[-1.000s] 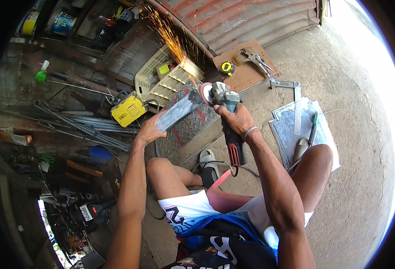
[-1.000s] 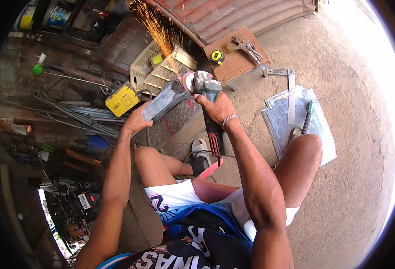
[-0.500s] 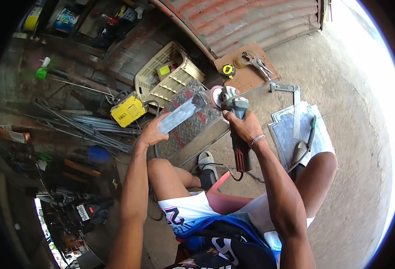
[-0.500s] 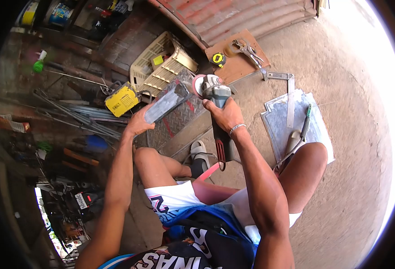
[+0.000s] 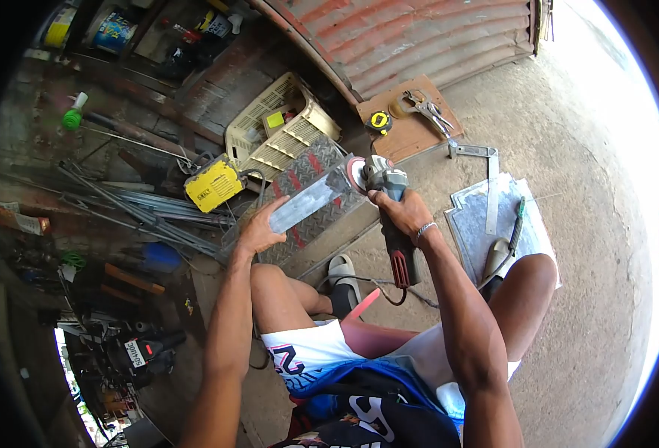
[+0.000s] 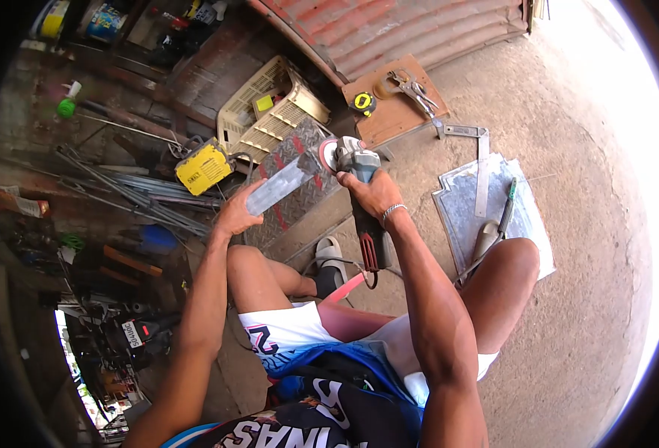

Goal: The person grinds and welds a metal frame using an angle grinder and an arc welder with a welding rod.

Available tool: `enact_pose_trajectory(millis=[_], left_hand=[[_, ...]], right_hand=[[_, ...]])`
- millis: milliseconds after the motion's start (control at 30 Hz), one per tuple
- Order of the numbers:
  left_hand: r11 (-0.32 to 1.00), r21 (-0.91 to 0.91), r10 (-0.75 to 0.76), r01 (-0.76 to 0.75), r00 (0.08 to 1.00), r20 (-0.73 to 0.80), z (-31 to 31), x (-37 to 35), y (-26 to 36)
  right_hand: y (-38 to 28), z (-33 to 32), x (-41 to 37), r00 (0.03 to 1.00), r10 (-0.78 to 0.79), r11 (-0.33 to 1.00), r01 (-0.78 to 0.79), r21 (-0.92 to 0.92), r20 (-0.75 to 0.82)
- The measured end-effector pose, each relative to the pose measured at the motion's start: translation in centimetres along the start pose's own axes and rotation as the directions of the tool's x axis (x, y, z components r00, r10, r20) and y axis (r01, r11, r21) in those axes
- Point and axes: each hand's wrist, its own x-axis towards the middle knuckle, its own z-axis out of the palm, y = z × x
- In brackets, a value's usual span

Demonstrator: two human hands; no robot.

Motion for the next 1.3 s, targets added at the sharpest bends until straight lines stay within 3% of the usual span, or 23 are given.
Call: enact_pose_trajectory(millis=[200, 433, 633, 700, 833, 967, 1133, 1300], left_hand=[[0.999, 0.049, 0.003, -0.002, 1.0, -0.022, 0.5, -0.2, 0.1], [1.0, 0.02, -0.007, 0.007, 1.0, -0.012, 0.3, -0.2, 0.3], [1.0, 0.017, -0.019, 0.019, 1.0, -0.009, 0.1, 0.0, 0.4], [1.0, 0.006, 0.003, -0.003, 1.0, -0.004, 0.0, 0.1, 0.2], [0.999, -0.039, -0.006, 0.006, 1.0, 0.007, -0.4, 0.3, 0.0], [0.997, -0.072, 0.025, -0.026, 1.0, -0.019, -0.4, 0.2, -0.4], [0.998, -0.018, 0.06, -0.061, 0.997, -0.043, 0.2, -0.1, -1.0], [0.999, -0.04, -0.022, 0.02, 0.998, -0.06, 1.0, -0.6, -0.7]], right_hand=[[-0.3, 0.5, 1.2, 0.996, -0.076, 0.995, 0.073, -0.072, -0.051], [-0.5, 0.6, 1.8, 0.997, -0.072, 0.996, 0.07, -0.054, -0.029], [-1.6, 0.3, 1.3, 0.999, -0.044, 0.987, 0.044, -0.154, 0.006], [-2.1, 0.4, -0.3, 0.982, -0.174, 0.971, 0.16, -0.18, -0.068], [-1.6, 1.1, -3.0, 0.973, -0.175, 0.953, 0.129, -0.275, -0.15], [-0.8, 2.0, -6.5, 0.947, -0.315, 0.877, 0.262, -0.404, -0.068], [0.1, 3.5, -8.7, 0.964, -0.266, 0.797, 0.234, -0.556, 0.024], [1.6, 4.3, -8.3, 0.943, -0.322, 0.716, 0.302, -0.629, 0.086]])
